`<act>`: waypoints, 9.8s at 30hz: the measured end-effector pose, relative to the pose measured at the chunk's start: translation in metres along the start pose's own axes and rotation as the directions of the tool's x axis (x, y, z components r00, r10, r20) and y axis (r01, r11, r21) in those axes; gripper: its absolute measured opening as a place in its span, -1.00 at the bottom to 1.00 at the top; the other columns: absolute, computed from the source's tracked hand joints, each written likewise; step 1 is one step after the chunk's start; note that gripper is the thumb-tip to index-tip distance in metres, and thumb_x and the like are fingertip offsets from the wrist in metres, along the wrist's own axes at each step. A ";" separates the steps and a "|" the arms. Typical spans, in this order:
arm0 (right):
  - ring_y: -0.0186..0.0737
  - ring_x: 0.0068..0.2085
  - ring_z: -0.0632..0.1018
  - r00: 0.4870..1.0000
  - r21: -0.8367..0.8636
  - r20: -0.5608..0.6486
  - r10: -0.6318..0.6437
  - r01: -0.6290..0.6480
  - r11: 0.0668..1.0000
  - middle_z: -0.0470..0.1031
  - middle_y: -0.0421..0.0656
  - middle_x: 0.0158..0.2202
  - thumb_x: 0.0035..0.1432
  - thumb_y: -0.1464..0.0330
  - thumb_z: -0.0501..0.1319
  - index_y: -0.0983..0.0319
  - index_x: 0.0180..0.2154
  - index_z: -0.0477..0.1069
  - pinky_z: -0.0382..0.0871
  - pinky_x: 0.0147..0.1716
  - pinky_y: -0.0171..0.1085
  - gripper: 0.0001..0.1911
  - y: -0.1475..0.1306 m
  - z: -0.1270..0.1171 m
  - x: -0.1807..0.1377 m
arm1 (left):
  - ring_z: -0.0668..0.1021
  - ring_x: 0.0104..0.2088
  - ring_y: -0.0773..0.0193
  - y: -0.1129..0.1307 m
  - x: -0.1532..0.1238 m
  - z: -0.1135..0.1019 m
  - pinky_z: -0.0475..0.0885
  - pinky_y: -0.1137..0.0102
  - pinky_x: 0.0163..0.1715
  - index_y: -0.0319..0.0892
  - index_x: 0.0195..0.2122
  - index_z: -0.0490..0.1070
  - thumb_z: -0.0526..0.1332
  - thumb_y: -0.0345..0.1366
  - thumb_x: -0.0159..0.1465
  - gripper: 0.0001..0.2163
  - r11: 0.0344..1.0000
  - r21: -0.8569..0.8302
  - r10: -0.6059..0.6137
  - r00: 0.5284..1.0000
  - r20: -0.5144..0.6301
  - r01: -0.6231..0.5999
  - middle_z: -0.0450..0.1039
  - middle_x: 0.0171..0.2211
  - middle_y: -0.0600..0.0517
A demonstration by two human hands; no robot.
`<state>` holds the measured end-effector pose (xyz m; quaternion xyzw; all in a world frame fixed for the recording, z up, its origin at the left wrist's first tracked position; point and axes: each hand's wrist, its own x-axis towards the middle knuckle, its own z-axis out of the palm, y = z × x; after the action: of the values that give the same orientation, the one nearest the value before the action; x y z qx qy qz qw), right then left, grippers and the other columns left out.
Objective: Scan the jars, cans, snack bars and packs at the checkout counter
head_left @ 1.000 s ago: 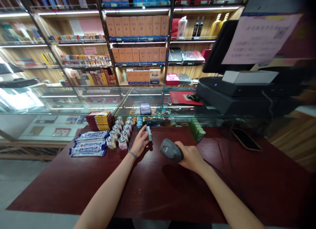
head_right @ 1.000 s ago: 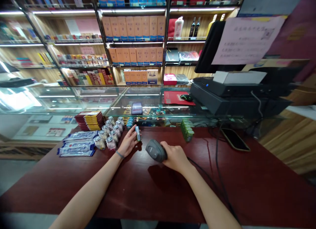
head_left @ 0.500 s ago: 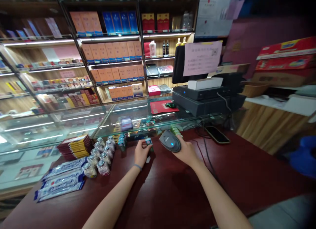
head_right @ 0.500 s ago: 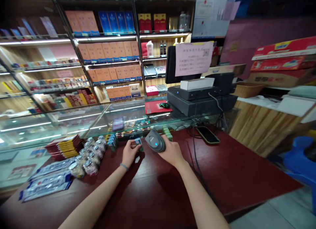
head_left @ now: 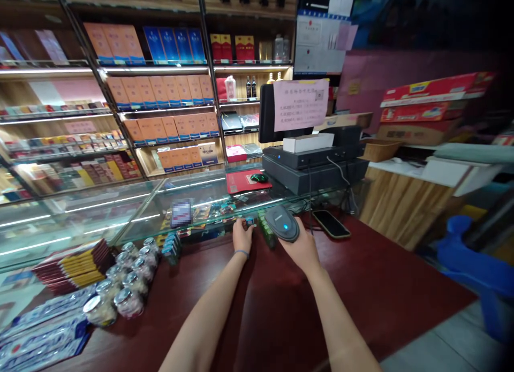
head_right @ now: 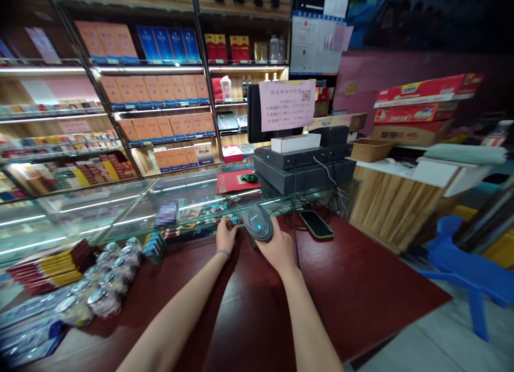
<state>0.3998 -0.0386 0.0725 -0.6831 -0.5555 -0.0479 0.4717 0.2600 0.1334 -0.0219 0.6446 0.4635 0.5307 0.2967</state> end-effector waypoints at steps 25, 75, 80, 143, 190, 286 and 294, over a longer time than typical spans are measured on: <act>-0.02 -0.35 0.65 0.998 0.065 -0.053 0.041 -0.038 0.997 0.60 -0.14 -0.41 0.05 0.22 0.25 0.10 -0.16 0.27 0.39 -0.44 -0.27 -0.69 0.003 -0.004 -0.001 | 0.51 -0.22 0.23 0.002 0.001 0.027 0.45 0.25 -0.06 -0.18 -0.14 0.31 0.26 -0.56 0.15 -0.72 0.996 0.032 -0.077 0.995 -0.061 0.079 0.31 -0.16 -0.06; 0.01 -0.37 0.67 0.846 0.065 0.376 -0.379 0.384 0.921 0.62 -0.18 -0.43 0.04 0.35 0.14 0.12 -0.11 0.35 0.40 -0.43 -0.24 -0.69 -0.058 0.074 -0.069 | 0.43 0.04 0.09 -0.035 -0.058 -0.237 0.35 0.12 0.14 -0.15 0.01 0.37 0.21 -0.40 0.27 -0.72 0.976 0.203 0.139 0.948 -0.287 -0.082 0.33 -0.05 -0.13; -0.04 -0.41 0.65 0.773 0.009 0.417 -0.478 0.523 0.853 0.62 -0.13 -0.43 -0.01 0.37 0.15 0.20 0.00 0.34 0.39 -0.44 -0.26 -0.54 -0.062 0.072 -0.069 | 0.54 -0.21 0.23 -0.027 -0.059 -0.235 0.53 0.30 -0.20 -0.05 0.17 0.34 0.27 -0.19 0.26 -0.57 0.912 -0.379 -0.193 0.979 -0.058 0.157 0.43 -0.12 -0.04; 0.07 -0.35 0.65 0.995 -0.135 -0.076 -0.057 0.047 0.990 0.62 -0.07 -0.39 0.09 0.18 0.25 0.13 -0.12 0.29 0.37 -0.46 -0.24 -0.66 0.011 -0.002 -0.002 | 0.51 -0.08 0.14 0.008 -0.018 0.006 0.47 0.25 -0.09 -0.17 -0.06 0.36 0.28 -0.47 0.17 -0.69 0.992 -0.119 0.058 0.997 0.052 -0.051 0.41 -0.13 -0.09; -0.06 -0.08 0.59 0.912 0.207 0.131 -0.388 0.357 0.911 0.46 -0.05 -0.05 0.06 0.38 0.21 0.14 0.01 0.29 0.50 -0.18 -0.19 -0.57 -0.052 0.048 -0.038 | 0.47 0.04 0.05 -0.035 -0.052 -0.253 0.44 0.09 0.10 -0.12 0.13 0.34 0.28 -0.29 0.23 -0.58 0.983 0.138 0.159 0.923 -0.350 -0.117 0.35 0.01 -0.12; 0.05 -0.39 0.64 0.999 -0.185 0.019 -0.038 0.041 0.982 0.63 -0.13 -0.40 0.09 0.19 0.25 0.13 -0.06 0.29 0.24 -0.47 -0.26 -0.62 0.002 -0.021 0.002 | 0.46 -0.18 0.13 0.020 -0.022 0.003 0.35 0.15 0.04 -0.11 -0.28 0.38 0.37 -0.36 0.10 -0.79 0.976 -0.209 -0.055 0.998 0.027 0.059 0.34 -0.30 0.03; 0.06 -0.41 0.64 0.997 -0.221 0.023 -0.069 0.073 0.973 0.62 -0.13 -0.43 0.08 0.20 0.25 0.14 -0.06 0.33 0.27 -0.49 -0.25 -0.62 0.000 -0.018 0.002 | 0.46 -0.10 0.13 0.018 -0.026 -0.003 0.37 0.13 0.05 -0.14 -0.14 0.37 0.39 -0.46 0.03 -0.63 0.957 -0.261 -0.100 0.988 0.114 0.127 0.35 -0.18 -0.03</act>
<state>0.4088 -0.0495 0.0833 -0.7114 -0.5745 -0.1211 0.3863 0.2615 0.1020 -0.0164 0.5967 0.4083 0.5376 0.4337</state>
